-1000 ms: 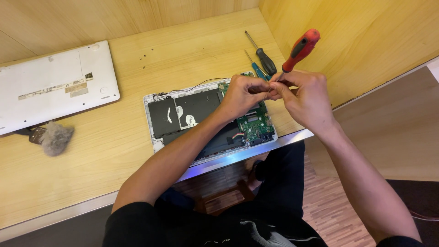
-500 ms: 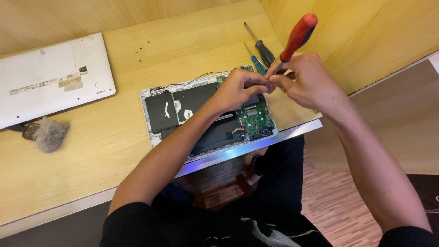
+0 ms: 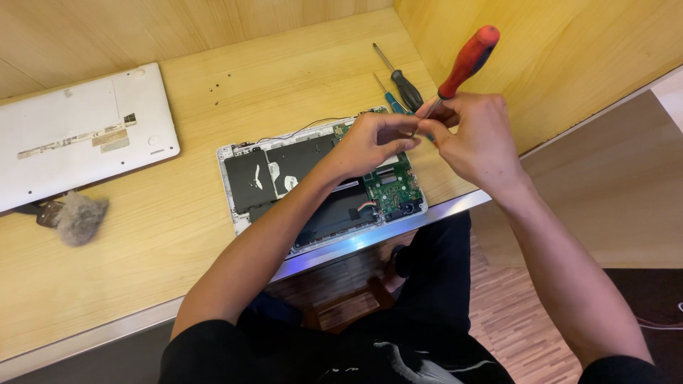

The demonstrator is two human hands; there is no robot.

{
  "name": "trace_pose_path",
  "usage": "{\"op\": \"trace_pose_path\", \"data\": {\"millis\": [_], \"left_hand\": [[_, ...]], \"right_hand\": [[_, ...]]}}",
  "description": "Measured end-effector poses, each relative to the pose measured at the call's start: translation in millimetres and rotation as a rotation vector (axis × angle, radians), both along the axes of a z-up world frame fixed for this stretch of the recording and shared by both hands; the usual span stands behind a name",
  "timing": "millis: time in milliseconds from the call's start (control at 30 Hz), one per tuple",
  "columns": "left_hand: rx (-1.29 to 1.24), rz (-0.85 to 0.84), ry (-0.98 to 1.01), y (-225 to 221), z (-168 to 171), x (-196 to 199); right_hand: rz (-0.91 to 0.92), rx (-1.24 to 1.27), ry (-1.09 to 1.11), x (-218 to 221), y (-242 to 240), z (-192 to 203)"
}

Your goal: Disassembling a laptop by unscrewing internal components and removing the motherboard and other parts.

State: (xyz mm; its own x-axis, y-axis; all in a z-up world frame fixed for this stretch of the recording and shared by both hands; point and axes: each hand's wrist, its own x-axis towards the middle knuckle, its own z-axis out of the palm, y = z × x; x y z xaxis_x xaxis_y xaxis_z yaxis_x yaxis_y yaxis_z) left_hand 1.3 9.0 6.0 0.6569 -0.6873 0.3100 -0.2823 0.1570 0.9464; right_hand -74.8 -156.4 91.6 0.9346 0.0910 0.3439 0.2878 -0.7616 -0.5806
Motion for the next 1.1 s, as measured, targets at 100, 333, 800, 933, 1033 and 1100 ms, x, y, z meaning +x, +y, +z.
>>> {"op": "trace_pose_path", "data": {"millis": [100, 333, 800, 933, 1033, 1100], "left_hand": [[0.019, 0.047, -0.062, -2, -17, 10], [0.016, 0.152, -0.112, -5, -18, 9], [0.048, 0.032, -0.082, 0, -24, 14], [0.058, 0.054, -0.093, 0, -18, 11], [0.065, 0.072, -0.099, 0, -18, 13], [0.055, 0.089, -0.105, 0, -20, 12]], "right_hand": [[0.058, 0.039, -0.011, 0, -1, 0], [0.053, 0.173, -0.101, -3, 8, -2], [0.092, 0.328, 0.114, -13, 6, 12], [0.068, 0.355, 0.097, -7, 2, 1], [0.049, 0.353, 0.083, -4, -1, -4], [0.020, 0.382, 0.127, -3, 0, -5]]}}
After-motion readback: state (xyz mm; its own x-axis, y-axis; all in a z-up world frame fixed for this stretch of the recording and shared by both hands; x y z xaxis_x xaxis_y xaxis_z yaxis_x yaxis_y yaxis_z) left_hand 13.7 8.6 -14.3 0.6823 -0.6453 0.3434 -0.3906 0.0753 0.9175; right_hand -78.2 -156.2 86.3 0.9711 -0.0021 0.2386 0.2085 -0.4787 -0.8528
